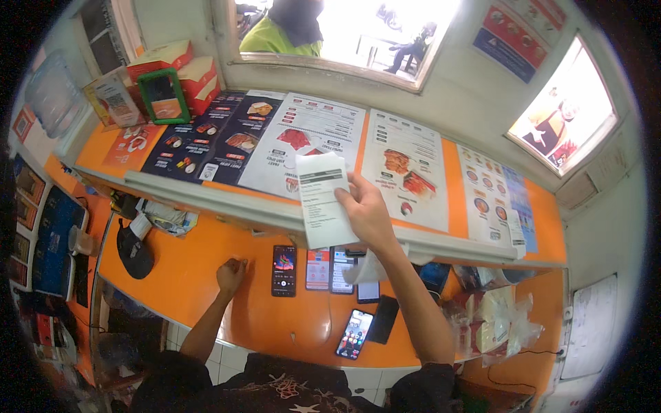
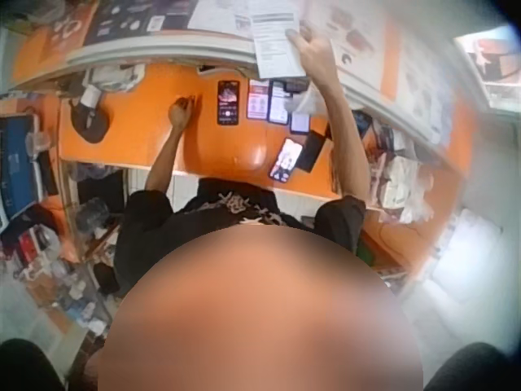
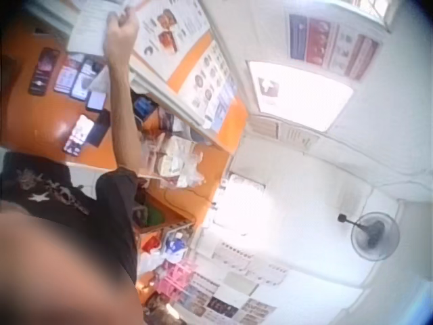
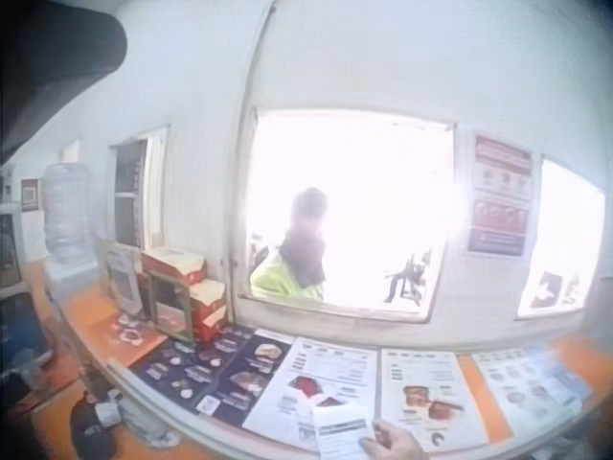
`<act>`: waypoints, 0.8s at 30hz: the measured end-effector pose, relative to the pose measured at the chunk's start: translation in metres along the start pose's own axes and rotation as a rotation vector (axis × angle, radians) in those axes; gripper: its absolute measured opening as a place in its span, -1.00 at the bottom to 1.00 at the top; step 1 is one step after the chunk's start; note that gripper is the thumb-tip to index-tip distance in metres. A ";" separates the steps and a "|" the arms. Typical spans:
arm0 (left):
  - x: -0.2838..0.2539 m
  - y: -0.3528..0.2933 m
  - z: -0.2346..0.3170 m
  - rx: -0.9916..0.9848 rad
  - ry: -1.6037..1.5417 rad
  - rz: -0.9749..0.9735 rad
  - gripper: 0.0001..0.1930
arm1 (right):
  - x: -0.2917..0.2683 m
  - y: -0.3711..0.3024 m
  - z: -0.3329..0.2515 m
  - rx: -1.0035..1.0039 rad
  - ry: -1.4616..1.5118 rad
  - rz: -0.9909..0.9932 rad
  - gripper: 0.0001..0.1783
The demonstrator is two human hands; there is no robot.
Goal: The person prepares a food order by cutting open a small packet and placing its contents into a plastic bag. They then add a packaged snack and a spoon to the bag, seal it, and hand it to a customer at the counter.
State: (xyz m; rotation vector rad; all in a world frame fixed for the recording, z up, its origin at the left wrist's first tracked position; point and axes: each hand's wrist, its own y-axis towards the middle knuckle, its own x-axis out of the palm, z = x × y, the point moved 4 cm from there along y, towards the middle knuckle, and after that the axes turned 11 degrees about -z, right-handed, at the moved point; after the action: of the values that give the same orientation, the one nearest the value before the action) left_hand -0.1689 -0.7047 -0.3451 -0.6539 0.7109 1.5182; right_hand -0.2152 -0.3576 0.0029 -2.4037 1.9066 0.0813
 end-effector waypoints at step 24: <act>0.049 0.036 -0.029 0.074 0.069 0.040 -0.40 | 0.040 0.049 0.012 0.107 -0.024 0.084 -0.66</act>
State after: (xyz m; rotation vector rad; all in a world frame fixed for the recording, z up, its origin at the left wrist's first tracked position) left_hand -0.2086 -0.6968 -0.3991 -0.6421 0.8334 1.5042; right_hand -0.2533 -0.4067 -0.0136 -2.2450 1.9492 0.0120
